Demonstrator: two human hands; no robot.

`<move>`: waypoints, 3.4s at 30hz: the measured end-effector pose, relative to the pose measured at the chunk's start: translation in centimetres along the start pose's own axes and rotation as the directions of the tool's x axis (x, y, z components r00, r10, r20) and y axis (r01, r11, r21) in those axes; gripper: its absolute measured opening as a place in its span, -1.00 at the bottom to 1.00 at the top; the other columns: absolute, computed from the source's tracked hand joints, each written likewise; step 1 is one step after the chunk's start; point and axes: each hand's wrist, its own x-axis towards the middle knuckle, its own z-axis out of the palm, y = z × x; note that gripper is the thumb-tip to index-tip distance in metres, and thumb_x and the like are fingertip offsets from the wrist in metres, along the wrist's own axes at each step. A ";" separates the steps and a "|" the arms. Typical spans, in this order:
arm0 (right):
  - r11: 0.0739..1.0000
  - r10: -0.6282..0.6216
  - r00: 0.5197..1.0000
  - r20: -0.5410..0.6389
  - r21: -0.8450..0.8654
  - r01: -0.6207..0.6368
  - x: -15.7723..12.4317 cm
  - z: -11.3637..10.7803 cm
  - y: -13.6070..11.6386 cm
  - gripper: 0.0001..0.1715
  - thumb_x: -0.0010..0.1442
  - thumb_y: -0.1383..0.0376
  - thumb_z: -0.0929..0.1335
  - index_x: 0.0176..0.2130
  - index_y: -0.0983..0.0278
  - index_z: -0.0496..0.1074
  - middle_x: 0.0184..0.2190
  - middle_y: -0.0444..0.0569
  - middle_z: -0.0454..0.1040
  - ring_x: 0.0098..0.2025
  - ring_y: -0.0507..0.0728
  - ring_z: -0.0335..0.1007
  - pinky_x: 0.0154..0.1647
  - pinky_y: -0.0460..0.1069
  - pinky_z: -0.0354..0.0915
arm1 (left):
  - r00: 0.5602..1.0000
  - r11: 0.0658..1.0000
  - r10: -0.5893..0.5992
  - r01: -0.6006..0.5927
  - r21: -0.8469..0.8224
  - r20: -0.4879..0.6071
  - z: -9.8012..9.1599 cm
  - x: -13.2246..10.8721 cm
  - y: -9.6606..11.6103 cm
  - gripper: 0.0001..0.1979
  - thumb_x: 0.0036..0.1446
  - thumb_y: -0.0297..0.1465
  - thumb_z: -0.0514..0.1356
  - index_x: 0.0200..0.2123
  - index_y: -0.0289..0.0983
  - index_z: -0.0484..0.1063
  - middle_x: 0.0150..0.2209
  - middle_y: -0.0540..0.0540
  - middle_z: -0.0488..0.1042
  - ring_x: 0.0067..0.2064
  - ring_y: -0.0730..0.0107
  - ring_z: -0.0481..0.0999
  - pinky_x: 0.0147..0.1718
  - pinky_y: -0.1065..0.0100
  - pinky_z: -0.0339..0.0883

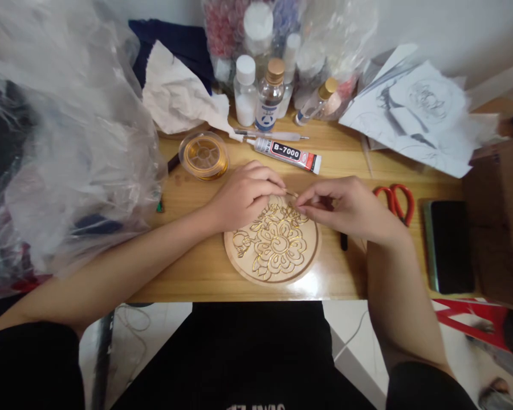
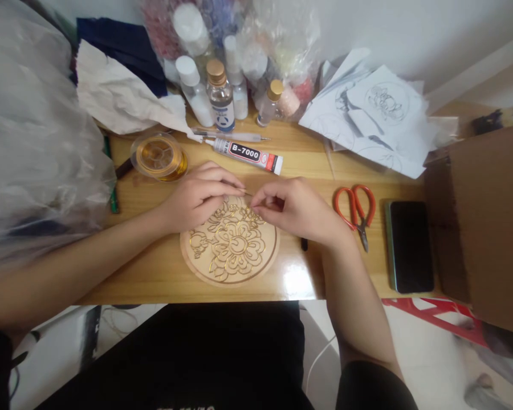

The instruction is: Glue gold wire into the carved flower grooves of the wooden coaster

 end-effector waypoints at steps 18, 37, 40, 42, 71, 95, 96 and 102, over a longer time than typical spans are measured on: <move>0.991 0.070 0.995 -0.068 0.117 -0.062 0.2 -0.1 0.7 -0.82 0.07 0.23 0.39 -0.38 0.32 0.48 -0.58 -0.13 0.39 -0.55 -0.06 0.22 -0.52 -0.11 0.17 | 0.958 0.974 -0.222 0.225 -0.004 -0.181 0.0 -0.3 1.5 -0.96 0.03 -0.45 0.18 -0.45 -0.28 0.37 -0.54 0.06 0.32 -0.52 0.54 0.27 -0.48 0.42 0.15; 0.972 0.052 0.983 -0.177 0.235 -0.009 0.4 -0.9 1.3 -0.81 0.01 0.24 0.41 -0.42 0.35 0.47 -0.64 -0.20 0.26 -0.58 -0.10 0.10 -0.58 -0.13 0.03 | 0.998 0.939 -0.069 0.064 0.339 0.003 0.2 -0.7 1.8 -0.78 0.25 -0.37 0.05 -0.23 -0.25 0.49 -0.33 -0.05 0.58 -0.30 0.34 0.50 -0.30 0.28 0.14; 0.963 0.055 0.976 -0.210 0.269 0.003 0.4 -1.1 1.3 -0.80 -0.01 0.24 0.42 -0.42 0.37 0.47 -0.66 -0.21 0.23 -0.60 -0.10 0.07 -0.60 -0.13 0.00 | 0.984 0.893 -0.173 0.140 0.428 0.039 -0.1 -0.8 2.9 -0.73 0.25 -0.39 0.01 -0.08 -0.28 0.42 -0.27 -0.12 0.57 -0.27 0.28 0.53 -0.28 0.27 0.19; 0.955 0.061 0.973 -0.222 0.296 0.008 0.4 -1.1 1.3 -0.78 -0.02 0.24 0.42 -0.42 0.38 0.47 -0.67 -0.22 0.22 -0.61 -0.10 0.06 -0.61 -0.13 -0.01 | 0.958 0.846 -0.273 0.197 0.496 0.084 -0.4 -0.9 3.7 -0.65 0.24 -0.41 -0.01 0.07 -0.32 0.31 -0.27 -0.16 0.57 -0.29 0.25 0.54 -0.28 0.26 0.22; 0.806 -0.027 1.000 0.014 0.592 0.014 -0.6 0.2 -1.6 -0.82 -0.02 0.28 0.45 -0.42 0.37 0.46 -0.65 -0.24 0.27 -0.61 -0.14 0.07 -0.62 -0.14 -0.02 | 0.890 0.903 -0.423 0.429 -0.004 -0.167 -0.9 -2.0 10.3 -0.81 0.23 -0.35 0.04 -0.23 -0.30 0.39 -0.30 -0.05 0.42 -0.27 0.40 0.40 -0.26 0.36 0.26; 0.959 -0.190 0.954 -0.234 0.165 0.231 -0.6 0.5 -1.6 -0.85 0.11 0.27 0.38 -0.36 0.35 0.48 -0.54 -0.12 0.43 -0.51 -0.06 0.27 -0.50 -0.13 0.18 | 0.839 0.503 -0.484 0.499 -0.705 0.248 -1.0 1.7 4.8 -0.81 -0.04 -0.37 0.20 -0.61 -0.33 0.36 -0.65 0.07 0.33 -0.59 0.65 0.24 -0.61 0.57 0.04; 0.957 -0.275 0.916 -0.292 0.009 0.290 -0.6 0.7 -1.8 -0.87 0.14 0.30 0.36 -0.36 0.33 0.48 -0.51 -0.10 0.45 -0.49 -0.05 0.29 -0.47 -0.12 0.19 | 0.802 0.422 -0.529 0.532 -0.734 0.278 -1.1 1.7 4.9 -0.81 -0.06 -0.37 0.20 -0.62 -0.33 0.35 -0.67 0.07 0.31 -0.61 0.65 0.22 -0.64 0.57 -0.02; 0.595 -0.676 0.672 -0.300 -0.761 0.259 -1.0 1.1 -3.5 -0.82 0.23 0.36 0.28 -0.34 0.30 0.49 -0.46 -0.09 0.52 -0.45 -0.01 0.33 -0.46 -0.08 0.14 | 0.710 0.147 -0.576 0.578 -0.803 0.405 -2.1 2.1 5.5 -0.79 -0.08 -0.40 0.17 -0.66 -0.34 0.27 -0.69 0.06 0.23 -0.67 0.69 0.09 -0.68 0.54 -0.15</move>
